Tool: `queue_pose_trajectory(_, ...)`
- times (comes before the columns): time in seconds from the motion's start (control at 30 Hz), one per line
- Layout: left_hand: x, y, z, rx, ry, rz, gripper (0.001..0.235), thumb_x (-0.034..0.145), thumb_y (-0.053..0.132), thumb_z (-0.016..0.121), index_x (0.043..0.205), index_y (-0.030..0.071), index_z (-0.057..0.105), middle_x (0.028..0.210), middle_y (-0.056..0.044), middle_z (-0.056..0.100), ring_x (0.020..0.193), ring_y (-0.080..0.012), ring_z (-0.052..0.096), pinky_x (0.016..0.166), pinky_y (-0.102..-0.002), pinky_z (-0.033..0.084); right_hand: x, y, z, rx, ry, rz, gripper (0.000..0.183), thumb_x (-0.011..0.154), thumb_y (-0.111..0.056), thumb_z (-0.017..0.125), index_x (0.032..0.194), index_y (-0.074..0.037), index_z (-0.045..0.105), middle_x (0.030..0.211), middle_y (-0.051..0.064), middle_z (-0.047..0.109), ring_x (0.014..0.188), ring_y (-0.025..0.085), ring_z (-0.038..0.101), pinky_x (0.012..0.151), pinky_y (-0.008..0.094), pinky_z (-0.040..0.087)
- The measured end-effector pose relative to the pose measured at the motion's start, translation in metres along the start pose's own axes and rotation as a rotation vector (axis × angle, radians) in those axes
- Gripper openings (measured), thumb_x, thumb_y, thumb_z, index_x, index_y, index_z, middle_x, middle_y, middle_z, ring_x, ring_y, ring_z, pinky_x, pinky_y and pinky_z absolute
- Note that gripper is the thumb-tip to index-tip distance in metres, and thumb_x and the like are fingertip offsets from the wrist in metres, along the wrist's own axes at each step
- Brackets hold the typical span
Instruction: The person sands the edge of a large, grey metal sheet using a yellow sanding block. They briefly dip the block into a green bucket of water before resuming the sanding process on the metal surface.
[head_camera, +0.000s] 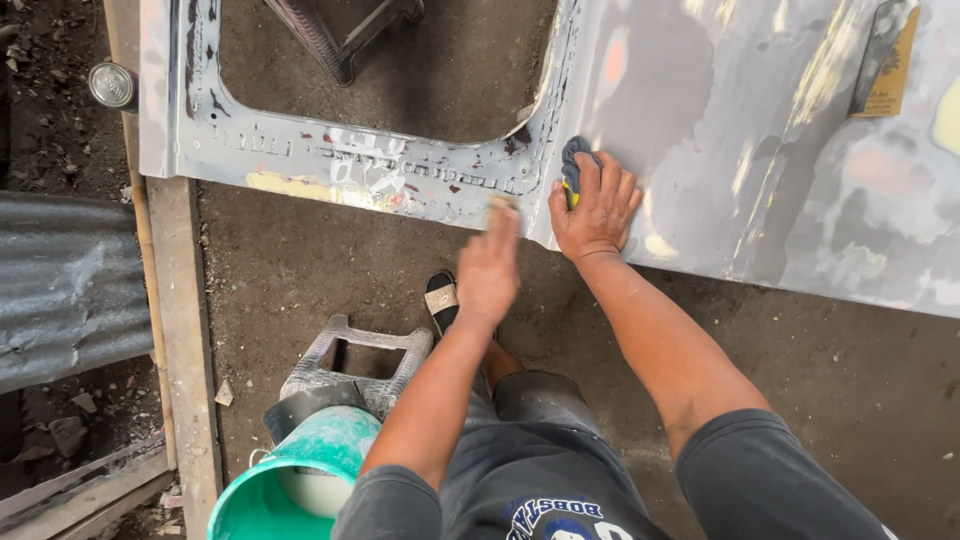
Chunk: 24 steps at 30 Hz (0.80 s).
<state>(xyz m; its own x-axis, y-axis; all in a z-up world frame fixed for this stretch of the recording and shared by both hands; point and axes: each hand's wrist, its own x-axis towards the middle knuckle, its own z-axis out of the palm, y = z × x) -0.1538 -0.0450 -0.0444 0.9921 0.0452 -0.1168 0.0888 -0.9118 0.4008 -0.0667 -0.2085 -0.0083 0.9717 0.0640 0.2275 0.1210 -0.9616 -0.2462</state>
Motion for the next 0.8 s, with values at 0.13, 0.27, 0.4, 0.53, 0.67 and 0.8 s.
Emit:
queue_pose_trajectory(0.13,0.003,-0.005,-0.012,0.072,-0.058,0.351,0.080,0.082,0.003,0.064,0.157,0.014,0.038,0.167,-0.006,0.033,0.080,-0.0225,0.056,0.075,-0.038,0.053,-0.001,0.001,0.001,0.011,-0.009,0.006,0.049,0.093,-0.036,0.071,0.135,-0.016,0.056,0.141,0.011,0.052,0.122,0.036,0.047,0.102,0.051,0.034)
queue_pose_trajectory(0.27,0.003,-0.004,0.003,0.024,-0.032,0.038,0.081,0.085,0.000,0.060,0.161,0.010,0.034,0.168,-0.012,0.028,0.086,-0.0232,0.058,0.076,-0.039,0.053,-0.002,0.001,0.001,-0.002,-0.011,0.010,0.049,0.092,-0.036,0.072,0.135,-0.017,0.056,0.139,0.011,0.052,0.120,0.036,0.047,0.102,0.051,0.034)
queue_pose_trajectory(0.4,-0.003,0.003,0.002,-0.001,-0.053,0.312,0.078,0.085,0.004,0.062,0.158,0.010,0.036,0.169,-0.009,0.027,0.086,-0.0253,0.060,0.078,-0.040,0.054,-0.001,-0.001,-0.001,0.001,-0.002,-0.004,0.050,0.092,-0.036,0.072,0.134,-0.016,0.056,0.140,0.011,0.052,0.121,0.036,0.047,0.101,0.051,0.034)
queue_pose_trajectory(0.53,0.005,-0.003,-0.012,0.117,-0.087,0.210,0.079,0.083,0.003,0.062,0.158,0.016,0.039,0.169,-0.003,0.029,0.087,-0.0237,0.061,0.077,-0.042,0.054,-0.001,0.000,-0.001,0.013,-0.008,0.016,0.049,0.091,-0.036,0.072,0.134,-0.017,0.057,0.139,0.010,0.052,0.120,0.036,0.048,0.101,0.051,0.034)
queue_pose_trajectory(0.67,-0.005,0.011,0.002,-0.052,0.030,0.088,0.075,0.086,0.006,0.062,0.158,0.009,0.040,0.169,-0.010,0.030,0.081,-0.0257,0.058,0.076,-0.040,0.054,0.000,0.000,-0.001,0.014,-0.002,-0.002,0.049,0.091,-0.036,0.072,0.134,-0.017,0.057,0.139,0.010,0.052,0.120,0.036,0.048,0.101,0.051,0.034)
queue_pose_trajectory(0.8,0.006,-0.021,-0.013,0.230,-0.050,0.251,0.079,0.083,0.005,0.063,0.158,0.015,0.041,0.164,-0.008,0.035,0.080,-0.0209,0.059,0.068,-0.039,0.052,-0.001,0.002,0.002,0.033,-0.008,0.005,0.049,0.093,-0.036,0.071,0.135,-0.017,0.056,0.140,0.010,0.052,0.120,0.036,0.048,0.102,0.051,0.034)
